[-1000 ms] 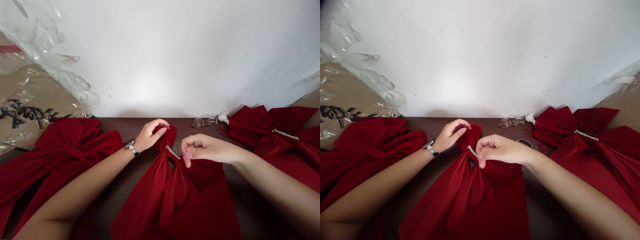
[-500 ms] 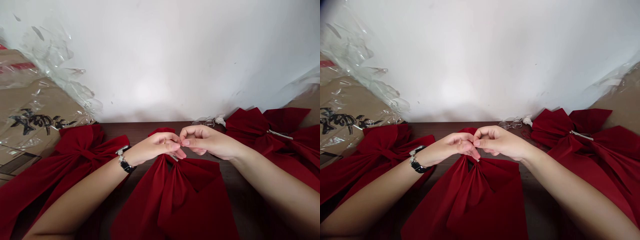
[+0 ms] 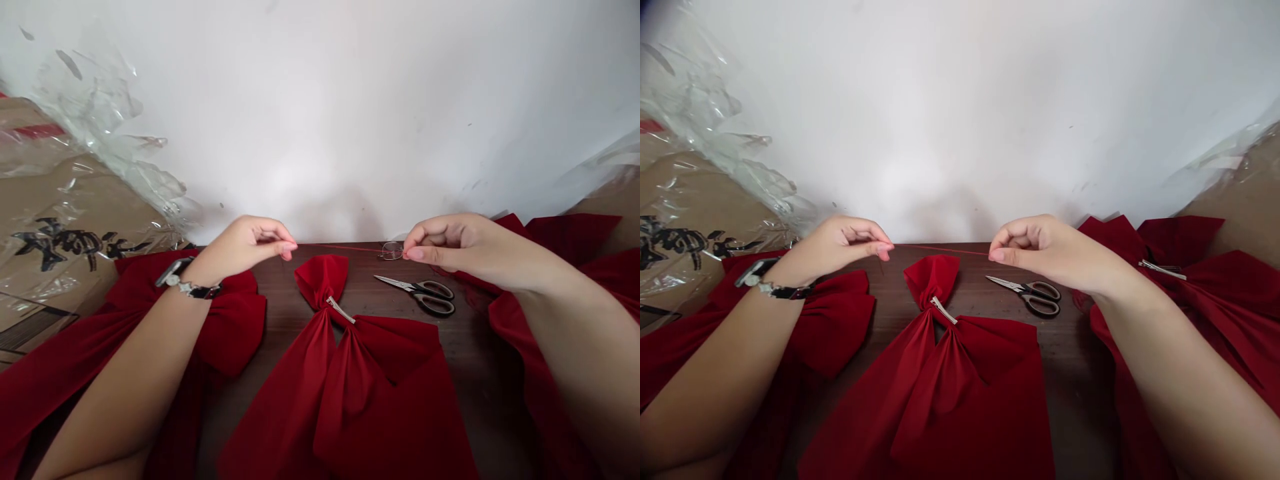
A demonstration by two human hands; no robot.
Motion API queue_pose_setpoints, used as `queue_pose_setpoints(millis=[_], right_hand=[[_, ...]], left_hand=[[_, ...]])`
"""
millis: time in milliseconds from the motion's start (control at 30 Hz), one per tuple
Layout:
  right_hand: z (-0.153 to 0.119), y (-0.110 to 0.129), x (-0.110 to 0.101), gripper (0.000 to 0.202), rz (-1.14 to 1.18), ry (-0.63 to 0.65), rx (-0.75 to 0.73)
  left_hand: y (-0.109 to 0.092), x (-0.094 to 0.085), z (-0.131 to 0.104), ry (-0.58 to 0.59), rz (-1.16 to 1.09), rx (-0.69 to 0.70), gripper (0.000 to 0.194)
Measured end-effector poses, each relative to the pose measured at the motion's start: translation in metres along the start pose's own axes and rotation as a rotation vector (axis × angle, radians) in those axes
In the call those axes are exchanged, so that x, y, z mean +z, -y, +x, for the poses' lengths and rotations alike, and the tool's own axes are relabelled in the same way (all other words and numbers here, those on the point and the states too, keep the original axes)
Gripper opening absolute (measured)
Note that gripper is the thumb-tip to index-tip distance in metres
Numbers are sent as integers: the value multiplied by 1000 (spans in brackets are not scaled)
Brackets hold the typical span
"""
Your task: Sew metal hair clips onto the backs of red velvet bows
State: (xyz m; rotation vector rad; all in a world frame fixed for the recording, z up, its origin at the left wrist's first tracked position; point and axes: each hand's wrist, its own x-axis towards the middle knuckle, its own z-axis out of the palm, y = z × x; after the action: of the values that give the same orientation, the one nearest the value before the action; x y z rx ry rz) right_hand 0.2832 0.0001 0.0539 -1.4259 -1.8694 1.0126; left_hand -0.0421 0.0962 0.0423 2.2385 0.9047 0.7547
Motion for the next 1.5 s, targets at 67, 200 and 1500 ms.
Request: queue_pose_setpoints(millis=[67, 200, 1500], right_hand=[[2, -5, -6, 32, 2, -26, 23], [12, -16, -8, 28, 217, 12, 28], [22, -13, 44, 49, 924, 490, -105]], left_hand=[[5, -13, 0, -169, -24, -26, 28], [7, -37, -4, -513, -210, -69, 25], [46, -89, -7, -1119, -613, -121, 9]])
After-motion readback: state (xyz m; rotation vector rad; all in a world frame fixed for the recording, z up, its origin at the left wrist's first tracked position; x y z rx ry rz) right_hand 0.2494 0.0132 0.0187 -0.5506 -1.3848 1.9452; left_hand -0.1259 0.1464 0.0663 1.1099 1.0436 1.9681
